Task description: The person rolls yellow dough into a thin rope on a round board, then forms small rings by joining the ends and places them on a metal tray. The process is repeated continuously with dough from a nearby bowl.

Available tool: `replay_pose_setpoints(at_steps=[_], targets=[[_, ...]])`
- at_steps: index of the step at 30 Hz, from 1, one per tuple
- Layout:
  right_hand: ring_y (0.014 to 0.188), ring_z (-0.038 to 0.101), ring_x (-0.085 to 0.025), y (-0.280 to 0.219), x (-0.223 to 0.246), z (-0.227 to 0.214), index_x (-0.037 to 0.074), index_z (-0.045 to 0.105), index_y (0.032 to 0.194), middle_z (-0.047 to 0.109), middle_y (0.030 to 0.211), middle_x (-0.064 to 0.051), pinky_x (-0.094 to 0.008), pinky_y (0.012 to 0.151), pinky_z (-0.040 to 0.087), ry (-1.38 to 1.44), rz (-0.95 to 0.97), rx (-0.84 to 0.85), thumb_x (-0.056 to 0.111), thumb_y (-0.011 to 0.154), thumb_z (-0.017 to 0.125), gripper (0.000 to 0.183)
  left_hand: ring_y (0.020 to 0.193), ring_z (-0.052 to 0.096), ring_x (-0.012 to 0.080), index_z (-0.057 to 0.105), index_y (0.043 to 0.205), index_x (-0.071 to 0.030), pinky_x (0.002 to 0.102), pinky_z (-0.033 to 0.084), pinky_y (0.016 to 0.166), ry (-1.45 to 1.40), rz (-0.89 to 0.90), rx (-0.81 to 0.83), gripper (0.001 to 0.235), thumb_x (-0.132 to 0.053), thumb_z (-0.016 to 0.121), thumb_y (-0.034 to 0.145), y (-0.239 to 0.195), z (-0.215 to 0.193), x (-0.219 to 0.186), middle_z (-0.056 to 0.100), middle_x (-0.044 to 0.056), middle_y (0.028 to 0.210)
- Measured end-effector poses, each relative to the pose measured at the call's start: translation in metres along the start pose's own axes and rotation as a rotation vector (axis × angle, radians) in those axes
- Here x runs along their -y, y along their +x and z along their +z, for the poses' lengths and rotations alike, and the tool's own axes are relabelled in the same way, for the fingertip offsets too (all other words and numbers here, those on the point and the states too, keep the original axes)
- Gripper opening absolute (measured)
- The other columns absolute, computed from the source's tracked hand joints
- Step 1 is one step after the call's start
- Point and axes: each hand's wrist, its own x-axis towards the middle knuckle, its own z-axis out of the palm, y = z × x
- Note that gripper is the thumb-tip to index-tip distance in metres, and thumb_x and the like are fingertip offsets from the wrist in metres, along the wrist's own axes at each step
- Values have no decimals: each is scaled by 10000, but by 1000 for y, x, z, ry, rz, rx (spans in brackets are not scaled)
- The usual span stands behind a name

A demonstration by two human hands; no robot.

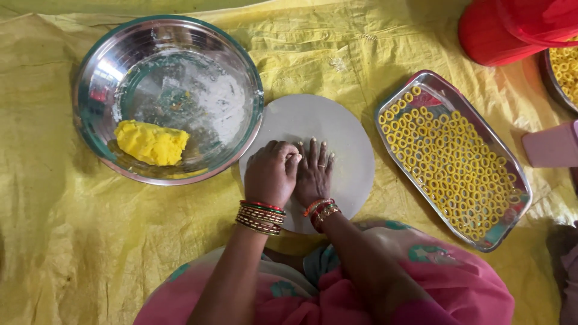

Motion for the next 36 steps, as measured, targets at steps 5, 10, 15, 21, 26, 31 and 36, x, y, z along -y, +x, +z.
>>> replay_pose_setpoints(at_steps=[5,10,15,21,26,31,36], targets=[[1557,85,-445,36,-19,-7,132,378,1575,209,1674,-206,-628,1231,21,-1,78,-12,431,979,561,691,868,656,327,679,936,-134,477,497,776,-26,14,12,59,-173,708,902,-4,-2,1,698,64,925],[1554,75,-445,51,-24,-16,106,361,1568,205,1669,-204,-632,1222,22,30,116,-25,454,941,576,748,859,659,322,676,922,-137,466,503,773,-23,-22,5,70,-190,717,902,-4,-7,0,698,61,921],[1567,103,-434,12,-16,-6,183,365,1616,227,1694,-188,-636,1224,36,-28,22,24,394,944,579,736,850,666,319,683,928,-138,458,511,777,-5,-35,-6,92,-205,732,887,3,-1,-1,697,62,914],[1556,134,-432,49,-47,-10,129,414,1567,271,1657,-201,-641,1242,47,-39,47,-63,480,951,612,736,851,668,316,678,924,-139,461,509,773,-18,-25,-5,84,-197,730,894,-1,-4,2,699,57,922],[1570,137,-450,85,-80,-30,95,432,1564,267,1678,-212,-620,1253,51,-69,12,-112,461,1009,585,682,848,668,312,662,920,-135,460,510,783,-53,-20,-34,91,-196,726,899,0,-5,-1,689,46,907],[1558,137,-435,70,-65,-20,109,414,1564,259,1670,-201,-616,1236,54,-83,-73,-69,433,941,604,728,841,668,311,665,903,-146,463,505,774,-37,-55,-3,86,-203,729,895,1,-3,-5,686,45,890],[1595,144,-422,33,-35,-10,164,430,1594,283,1706,-179,-623,1268,61,-145,-242,-74,368,1011,571,633,848,664,316,665,911,-143,461,506,786,-15,-66,-10,90,-204,728,890,1,-2,-1,680,53,895]])
